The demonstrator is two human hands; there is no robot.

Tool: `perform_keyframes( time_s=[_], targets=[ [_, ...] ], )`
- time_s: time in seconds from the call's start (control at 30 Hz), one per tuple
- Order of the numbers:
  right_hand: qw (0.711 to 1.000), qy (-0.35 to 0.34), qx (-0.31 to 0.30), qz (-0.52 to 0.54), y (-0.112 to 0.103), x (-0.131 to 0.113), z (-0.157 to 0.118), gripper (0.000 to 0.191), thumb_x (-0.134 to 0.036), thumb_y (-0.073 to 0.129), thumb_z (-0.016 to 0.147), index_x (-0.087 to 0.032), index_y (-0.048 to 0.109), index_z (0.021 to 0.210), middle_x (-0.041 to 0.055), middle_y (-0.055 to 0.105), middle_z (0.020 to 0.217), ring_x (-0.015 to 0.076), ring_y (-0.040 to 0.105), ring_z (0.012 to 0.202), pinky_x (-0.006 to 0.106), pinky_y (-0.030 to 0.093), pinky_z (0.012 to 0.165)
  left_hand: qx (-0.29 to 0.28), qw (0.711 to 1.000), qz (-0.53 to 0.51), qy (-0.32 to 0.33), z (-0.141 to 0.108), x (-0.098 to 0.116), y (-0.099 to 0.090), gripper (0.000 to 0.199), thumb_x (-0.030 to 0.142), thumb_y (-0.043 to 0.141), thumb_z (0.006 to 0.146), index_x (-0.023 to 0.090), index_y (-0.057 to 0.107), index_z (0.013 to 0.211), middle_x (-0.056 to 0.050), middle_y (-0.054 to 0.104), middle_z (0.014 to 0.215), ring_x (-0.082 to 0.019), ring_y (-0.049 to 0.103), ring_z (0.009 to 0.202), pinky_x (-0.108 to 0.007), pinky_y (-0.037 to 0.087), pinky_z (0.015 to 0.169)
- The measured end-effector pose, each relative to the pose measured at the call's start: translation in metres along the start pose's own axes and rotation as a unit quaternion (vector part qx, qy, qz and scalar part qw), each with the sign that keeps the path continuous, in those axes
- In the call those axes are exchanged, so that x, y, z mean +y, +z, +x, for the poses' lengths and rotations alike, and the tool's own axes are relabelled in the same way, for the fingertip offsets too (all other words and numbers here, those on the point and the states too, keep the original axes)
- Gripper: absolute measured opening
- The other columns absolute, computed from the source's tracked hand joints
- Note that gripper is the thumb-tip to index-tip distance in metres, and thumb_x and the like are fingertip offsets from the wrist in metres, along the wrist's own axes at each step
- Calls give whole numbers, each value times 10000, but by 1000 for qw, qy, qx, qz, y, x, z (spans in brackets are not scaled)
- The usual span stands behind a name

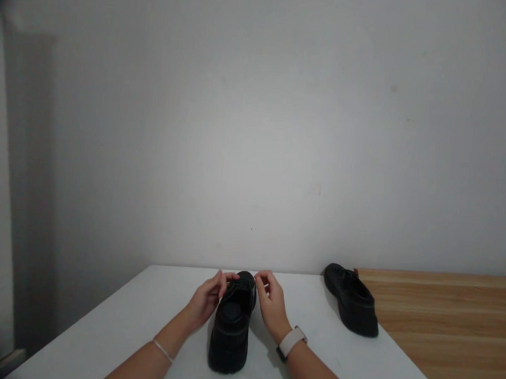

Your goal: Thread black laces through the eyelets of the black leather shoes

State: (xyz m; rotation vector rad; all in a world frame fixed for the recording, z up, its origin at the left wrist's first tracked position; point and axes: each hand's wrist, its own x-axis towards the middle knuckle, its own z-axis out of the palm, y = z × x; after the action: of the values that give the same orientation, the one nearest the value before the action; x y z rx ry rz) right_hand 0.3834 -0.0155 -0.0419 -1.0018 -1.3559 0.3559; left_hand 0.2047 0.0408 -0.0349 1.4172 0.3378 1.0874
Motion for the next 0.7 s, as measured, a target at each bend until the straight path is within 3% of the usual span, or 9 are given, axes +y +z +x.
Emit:
perform_keyframes(
  time_s=[0.1,0.27,0.43,0.7],
  targets=[
    [998,18,-51,13,-2,3,3,338,-533,558,840,-198,591,841,34,591,803,183,529,731,277,401,585,10,999,-27,-14,2,4,-3,615,639,398,859,183,449,448,-97,671,1060,-249,577,1024,-366,419,915],
    [991,58,-95,80,-4,8,6,358,-542,625,786,-188,574,776,-9,522,696,131,455,593,256,350,508,62,997,44,4,5,0,-11,312,478,679,755,171,633,769,-27,648,845,-173,581,813,-298,423,775],
    [983,78,-116,121,-7,10,8,375,-540,666,755,-184,550,727,-43,463,616,102,412,526,247,320,481,18,993,113,-2,6,-8,-15,305,398,766,686,146,626,786,7,592,735,-132,531,712,-250,379,686],
    [984,81,-103,117,-6,15,9,366,-528,690,741,-180,577,726,-36,497,602,100,427,522,246,330,475,23,990,136,-5,7,-7,-13,309,404,754,685,128,651,775,-10,607,717,-142,529,697,-259,376,680]
  ],
)
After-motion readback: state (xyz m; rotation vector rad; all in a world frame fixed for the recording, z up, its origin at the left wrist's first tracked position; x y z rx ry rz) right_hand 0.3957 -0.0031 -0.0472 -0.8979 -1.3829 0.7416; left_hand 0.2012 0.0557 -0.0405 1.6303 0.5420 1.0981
